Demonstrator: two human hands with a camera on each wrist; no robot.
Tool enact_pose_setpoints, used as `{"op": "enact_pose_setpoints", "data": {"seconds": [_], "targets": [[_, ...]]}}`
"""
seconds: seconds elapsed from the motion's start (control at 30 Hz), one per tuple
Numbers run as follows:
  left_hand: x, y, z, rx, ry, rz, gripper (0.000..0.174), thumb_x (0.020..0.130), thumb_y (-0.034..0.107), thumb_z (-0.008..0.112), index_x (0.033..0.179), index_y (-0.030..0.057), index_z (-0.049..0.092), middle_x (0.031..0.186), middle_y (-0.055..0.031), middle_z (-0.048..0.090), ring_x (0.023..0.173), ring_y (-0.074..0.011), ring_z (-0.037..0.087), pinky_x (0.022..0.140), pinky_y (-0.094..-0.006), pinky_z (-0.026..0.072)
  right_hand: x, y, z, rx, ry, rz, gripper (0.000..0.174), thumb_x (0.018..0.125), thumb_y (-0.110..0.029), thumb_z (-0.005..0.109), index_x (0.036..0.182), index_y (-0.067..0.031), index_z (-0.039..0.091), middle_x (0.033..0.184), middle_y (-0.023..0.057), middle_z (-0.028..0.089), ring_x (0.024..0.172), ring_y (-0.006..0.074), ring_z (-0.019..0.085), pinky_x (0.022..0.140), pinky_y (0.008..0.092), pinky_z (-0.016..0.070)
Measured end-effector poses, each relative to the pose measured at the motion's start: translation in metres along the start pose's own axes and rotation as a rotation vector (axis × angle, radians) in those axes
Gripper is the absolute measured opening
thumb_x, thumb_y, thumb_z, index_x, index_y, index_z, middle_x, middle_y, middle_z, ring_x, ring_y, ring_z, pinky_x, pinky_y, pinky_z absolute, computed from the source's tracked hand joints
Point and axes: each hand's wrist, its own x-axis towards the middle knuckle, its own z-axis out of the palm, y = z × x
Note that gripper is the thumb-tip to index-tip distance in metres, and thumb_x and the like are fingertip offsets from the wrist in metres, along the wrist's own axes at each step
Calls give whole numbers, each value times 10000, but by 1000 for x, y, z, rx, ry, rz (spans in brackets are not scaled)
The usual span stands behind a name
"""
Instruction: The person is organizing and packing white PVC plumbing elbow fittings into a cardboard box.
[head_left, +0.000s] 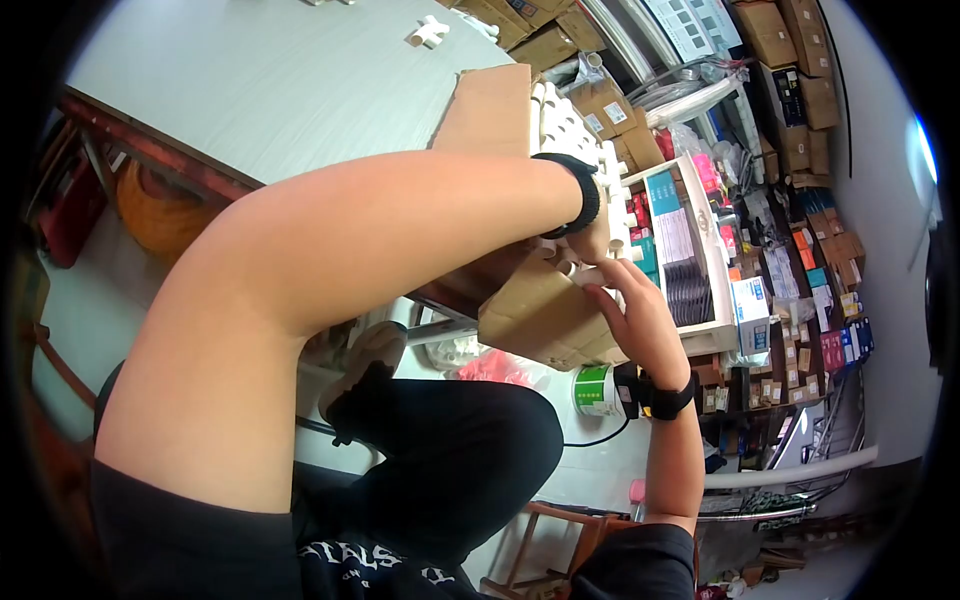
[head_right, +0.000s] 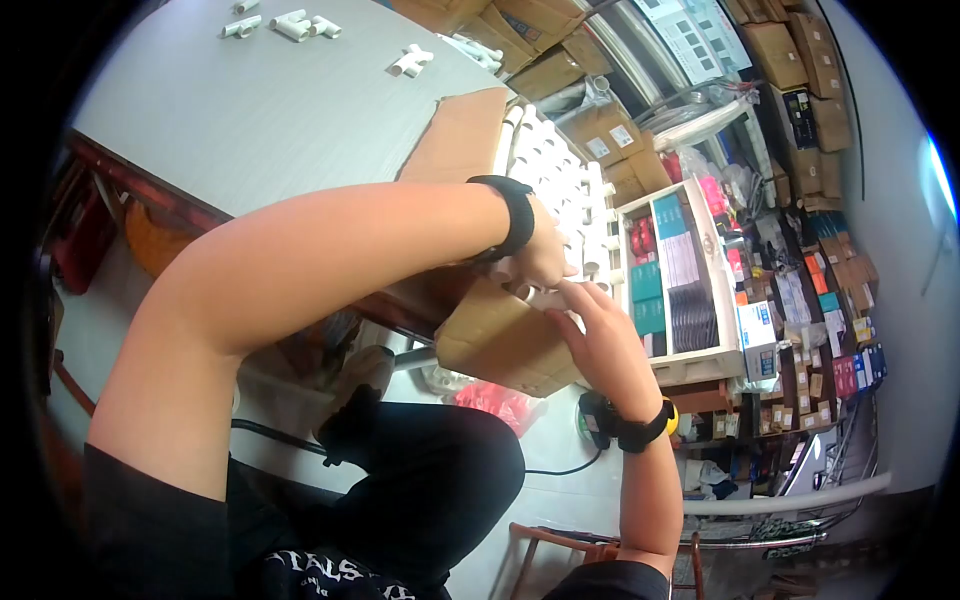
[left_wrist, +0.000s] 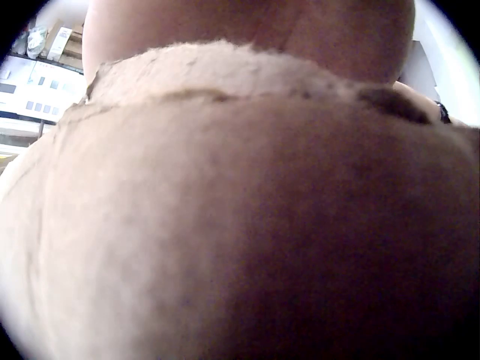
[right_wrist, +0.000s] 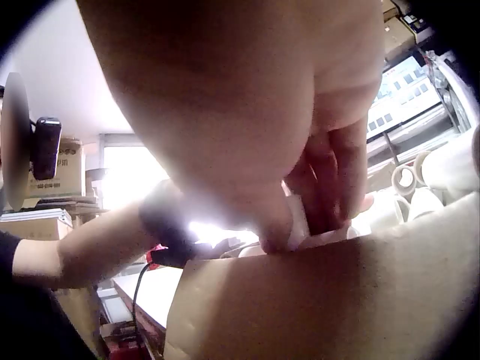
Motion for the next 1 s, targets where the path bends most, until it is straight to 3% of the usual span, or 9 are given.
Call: {"op": "enact_pose_setpoints", "data": {"seconds": [0.07,0.33,0.43,0.5,0.57,0.67,0.77,0.9,1.0], "targets": [[-29,11,-8,24,-23,-25,502,933,326,395,1415,209,474,1309,-142,567,979,-269,669,813,-426,544,-1,1,3,34,27,13,317,874,-47,653,1183,-18,591,1018,178,619,929,349,625,803,383,495],[35,-15,4,100,58,114,597,879,291,439,1469,208,397,1461,-227,406,1295,-413,457,1058,-469,368,-12,5,18,297,223,140,295,906,-39,626,1201,-42,608,943,145,604,882,244,641,744,320,522],[7,4,-7,352,43,142,673,831,214,497,1489,204,360,1438,-296,385,1271,-447,460,1028,-474,397,-13,-3,16,238,272,147,261,899,-49,630,1159,-33,622,932,166,619,848,276,644,738,343,524],[-7,9,-1,320,135,109,666,821,182,531,1471,198,385,1382,-276,434,1212,-434,503,990,-463,427,-18,-3,16,258,311,133,274,888,-64,641,1160,-42,623,923,153,626,843,291,634,732,355,516],[-16,7,5,466,192,232,563,865,166,479,1426,145,448,1339,-239,471,1176,-412,526,971,-458,442,-22,-1,19,248,328,148,255,887,-107,653,1133,-46,629,927,143,629,839,296,629,738,365,511],[-7,0,13,245,219,233,463,881,131,434,1328,73,539,1337,-253,490,1162,-414,529,980,-461,434,-28,-1,25,251,408,160,227,888,-160,661,1085,-51,635,923,141,634,829,303,627,739,376,506],[-13,3,18,497,298,298,424,893,119,413,1288,63,557,1435,-268,415,1226,-435,487,1011,-451,423,-28,7,32,275,435,169,223,884,-190,664,1057,-53,631,903,146,634,839,308,629,747,389,505],[-14,1,19,284,275,304,512,912,95,319,1394,88,492,1536,-278,249,1426,-395,274,1173,-368,213,-28,16,16,120,306,120,241,868,-173,667,1078,-57,642,796,133,634,781,300,620,720,393,488],[-13,3,20,263,273,261,527,922,111,308,1424,108,469,1542,-275,242,1438,-387,255,1177,-359,206,-29,22,6,99,221,138,231,870,-180,653,1061,-49,646,793,143,640,782,321,622,728,418,484]]}}
